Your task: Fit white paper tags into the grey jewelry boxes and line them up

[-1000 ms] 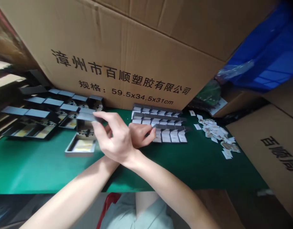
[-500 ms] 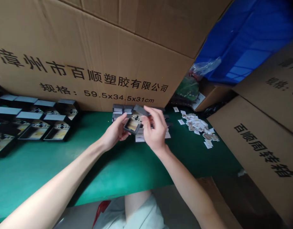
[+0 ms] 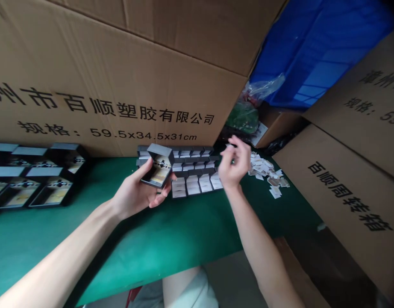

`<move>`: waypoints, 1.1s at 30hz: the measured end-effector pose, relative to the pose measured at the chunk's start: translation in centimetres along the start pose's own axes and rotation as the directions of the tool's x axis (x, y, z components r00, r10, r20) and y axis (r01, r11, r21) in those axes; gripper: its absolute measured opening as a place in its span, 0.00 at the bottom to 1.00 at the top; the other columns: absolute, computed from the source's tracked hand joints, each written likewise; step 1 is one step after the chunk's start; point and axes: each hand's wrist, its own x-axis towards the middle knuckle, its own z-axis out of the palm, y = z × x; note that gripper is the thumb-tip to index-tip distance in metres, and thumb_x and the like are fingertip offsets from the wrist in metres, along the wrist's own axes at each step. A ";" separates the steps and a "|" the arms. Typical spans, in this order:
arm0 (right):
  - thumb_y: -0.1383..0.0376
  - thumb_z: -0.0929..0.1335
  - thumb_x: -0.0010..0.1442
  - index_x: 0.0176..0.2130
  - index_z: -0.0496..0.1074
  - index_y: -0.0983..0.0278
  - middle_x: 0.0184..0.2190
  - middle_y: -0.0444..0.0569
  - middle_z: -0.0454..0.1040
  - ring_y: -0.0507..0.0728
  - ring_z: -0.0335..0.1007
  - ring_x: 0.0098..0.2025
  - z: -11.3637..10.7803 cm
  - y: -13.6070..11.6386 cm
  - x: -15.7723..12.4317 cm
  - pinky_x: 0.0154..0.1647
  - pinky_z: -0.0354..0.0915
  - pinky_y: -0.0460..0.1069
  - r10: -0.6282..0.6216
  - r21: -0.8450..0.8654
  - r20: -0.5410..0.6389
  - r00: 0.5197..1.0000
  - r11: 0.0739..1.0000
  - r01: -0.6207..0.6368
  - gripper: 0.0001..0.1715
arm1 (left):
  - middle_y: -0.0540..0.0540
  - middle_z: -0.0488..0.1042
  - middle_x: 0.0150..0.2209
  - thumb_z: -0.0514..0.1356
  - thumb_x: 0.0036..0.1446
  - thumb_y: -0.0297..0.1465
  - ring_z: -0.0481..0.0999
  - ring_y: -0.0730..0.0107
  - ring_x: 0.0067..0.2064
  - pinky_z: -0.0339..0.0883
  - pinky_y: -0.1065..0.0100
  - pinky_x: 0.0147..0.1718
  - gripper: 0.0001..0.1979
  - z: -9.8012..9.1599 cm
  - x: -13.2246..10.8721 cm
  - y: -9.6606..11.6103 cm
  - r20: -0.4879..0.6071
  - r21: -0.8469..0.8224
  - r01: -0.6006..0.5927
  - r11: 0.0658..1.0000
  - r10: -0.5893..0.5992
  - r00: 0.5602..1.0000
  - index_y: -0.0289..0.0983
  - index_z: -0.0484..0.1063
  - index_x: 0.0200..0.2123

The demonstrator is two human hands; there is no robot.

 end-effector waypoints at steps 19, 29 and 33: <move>0.61 0.60 0.69 0.66 0.69 0.71 0.71 0.66 0.60 0.70 0.51 0.74 -0.9 11.9 -2.7 0.73 0.46 0.67 0.636 -0.768 0.349 0.688 0.614 -0.179 0.31 | 0.37 0.77 0.31 0.56 0.67 0.46 0.71 0.66 0.24 0.65 0.67 0.23 0.28 0.4 0.3 -0.2 -0.164 -0.030 -0.044 0.999 0.039 0.986 0.27 0.81 0.50; 0.60 0.62 0.68 0.62 0.72 0.70 0.60 0.65 0.72 0.70 0.65 0.63 -1.1 12.0 -2.2 0.66 0.55 0.64 0.673 -0.808 0.316 0.669 0.560 -0.183 0.29 | 0.43 0.77 0.28 0.49 0.70 0.51 0.70 0.72 0.23 0.62 0.68 0.22 0.32 0.3 0.6 -0.4 -0.131 0.095 -0.086 0.992 0.098 0.987 0.33 0.84 0.48; 0.61 0.61 0.69 0.62 0.73 0.69 0.62 0.65 0.70 0.70 0.61 0.65 -1.4 12.2 -2.2 0.67 0.54 0.65 0.672 -0.816 0.287 0.683 0.545 -0.194 0.28 | 0.46 0.78 0.28 0.48 0.70 0.52 0.70 0.74 0.23 0.62 0.68 0.23 0.32 0.0 0.8 -0.6 -0.097 0.145 -0.096 0.985 0.111 0.989 0.35 0.84 0.48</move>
